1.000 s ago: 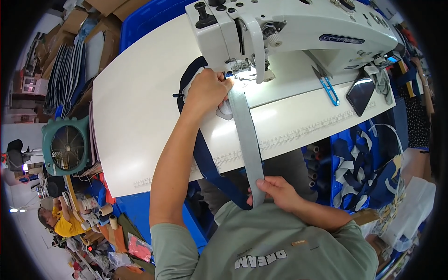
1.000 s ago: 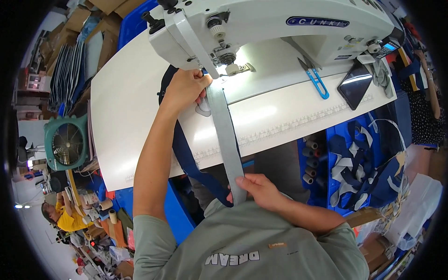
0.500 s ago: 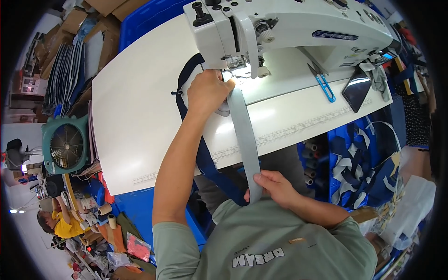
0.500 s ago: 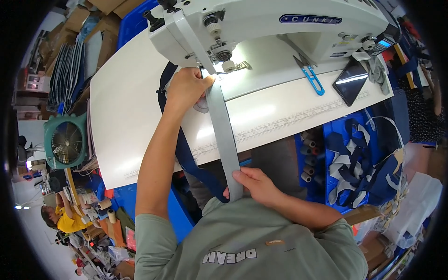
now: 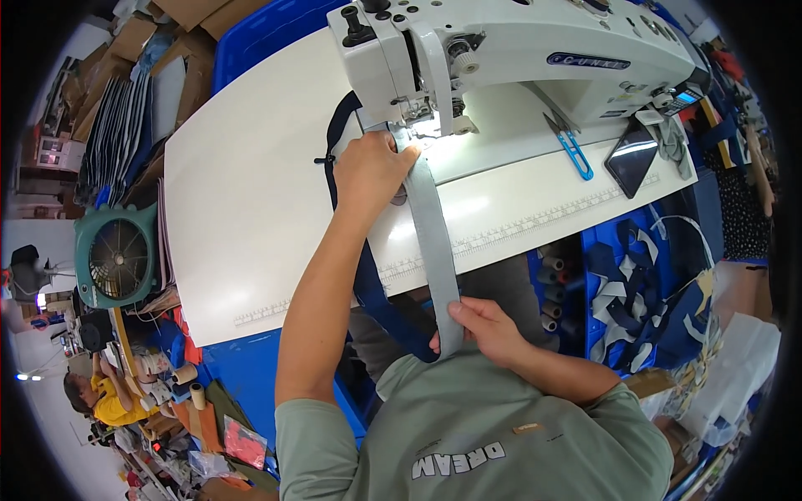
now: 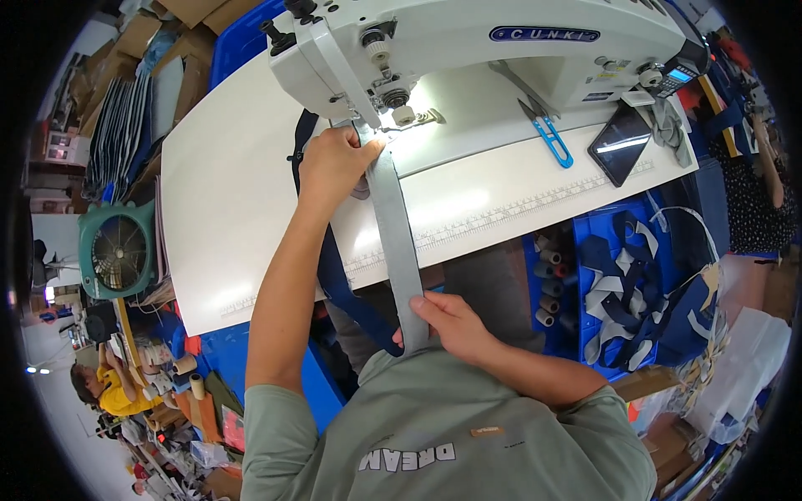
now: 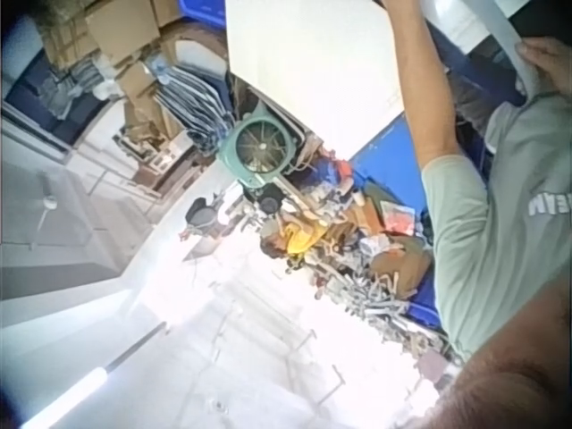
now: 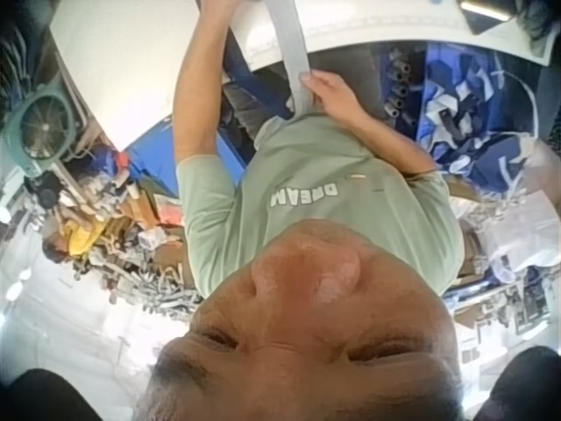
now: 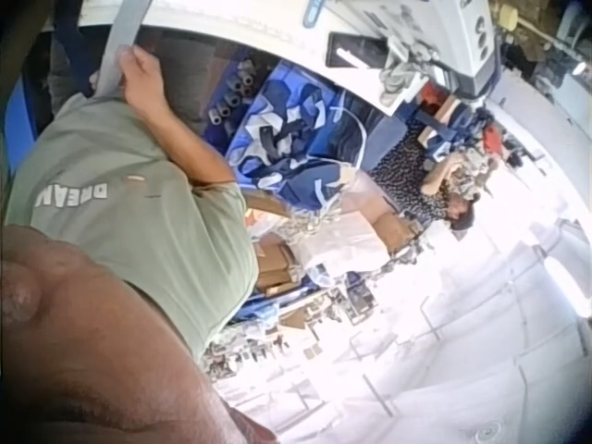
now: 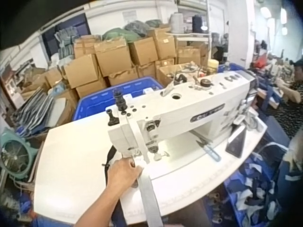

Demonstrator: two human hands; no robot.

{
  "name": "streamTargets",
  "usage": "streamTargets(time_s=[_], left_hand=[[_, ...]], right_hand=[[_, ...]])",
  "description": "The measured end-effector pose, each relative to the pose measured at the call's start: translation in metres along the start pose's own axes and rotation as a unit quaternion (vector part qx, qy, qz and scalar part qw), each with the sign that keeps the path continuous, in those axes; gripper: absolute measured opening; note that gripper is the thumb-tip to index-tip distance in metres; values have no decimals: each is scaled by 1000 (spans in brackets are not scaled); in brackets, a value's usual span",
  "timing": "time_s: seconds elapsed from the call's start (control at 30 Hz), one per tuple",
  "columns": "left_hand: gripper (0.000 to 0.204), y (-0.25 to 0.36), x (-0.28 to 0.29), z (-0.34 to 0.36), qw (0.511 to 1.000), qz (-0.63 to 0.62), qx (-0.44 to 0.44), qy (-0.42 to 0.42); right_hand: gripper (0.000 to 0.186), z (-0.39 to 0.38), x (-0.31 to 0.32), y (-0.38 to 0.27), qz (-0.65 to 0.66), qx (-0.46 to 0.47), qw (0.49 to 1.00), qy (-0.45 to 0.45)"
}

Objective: Sewing two different fabric pieces together to create composite straps using an industrial sewing machine.

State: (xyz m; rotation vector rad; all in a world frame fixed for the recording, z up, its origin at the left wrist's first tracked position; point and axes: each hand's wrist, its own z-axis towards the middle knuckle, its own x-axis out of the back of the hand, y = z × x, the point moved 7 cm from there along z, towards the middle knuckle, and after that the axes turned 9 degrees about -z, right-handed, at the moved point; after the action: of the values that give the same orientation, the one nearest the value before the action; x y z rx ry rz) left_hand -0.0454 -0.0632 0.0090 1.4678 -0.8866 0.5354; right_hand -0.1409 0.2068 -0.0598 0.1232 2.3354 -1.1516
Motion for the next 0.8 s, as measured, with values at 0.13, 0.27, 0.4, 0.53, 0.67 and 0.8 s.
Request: streamTargets(time_s=[0.13,0.27,0.4,0.53,0.67,0.8], left_hand=[[37,6,2,-2,1000,24,-11,-7],[38,6,4,0,999,32,-16,-3],[38,10,4,-1,999,39,-19,-2],[39,5,1,-9,1000,9,9,2],[42,-9,-8,-40,980,-176,64,-72],[39,3,-17,-52,969,-203,63,-123]], right_hand=[[39,1,-1,-1,-1,-5,1000,-14],[39,3,2,2,30,-12,999,-24],[40,3,5,4,39,-6,999,-29],[37,1,9,0,-6,-7,1000,20],[33,-15,-3,-3,-68,27,997,17],[33,-17,-3,5,-31,23,999,-1]])
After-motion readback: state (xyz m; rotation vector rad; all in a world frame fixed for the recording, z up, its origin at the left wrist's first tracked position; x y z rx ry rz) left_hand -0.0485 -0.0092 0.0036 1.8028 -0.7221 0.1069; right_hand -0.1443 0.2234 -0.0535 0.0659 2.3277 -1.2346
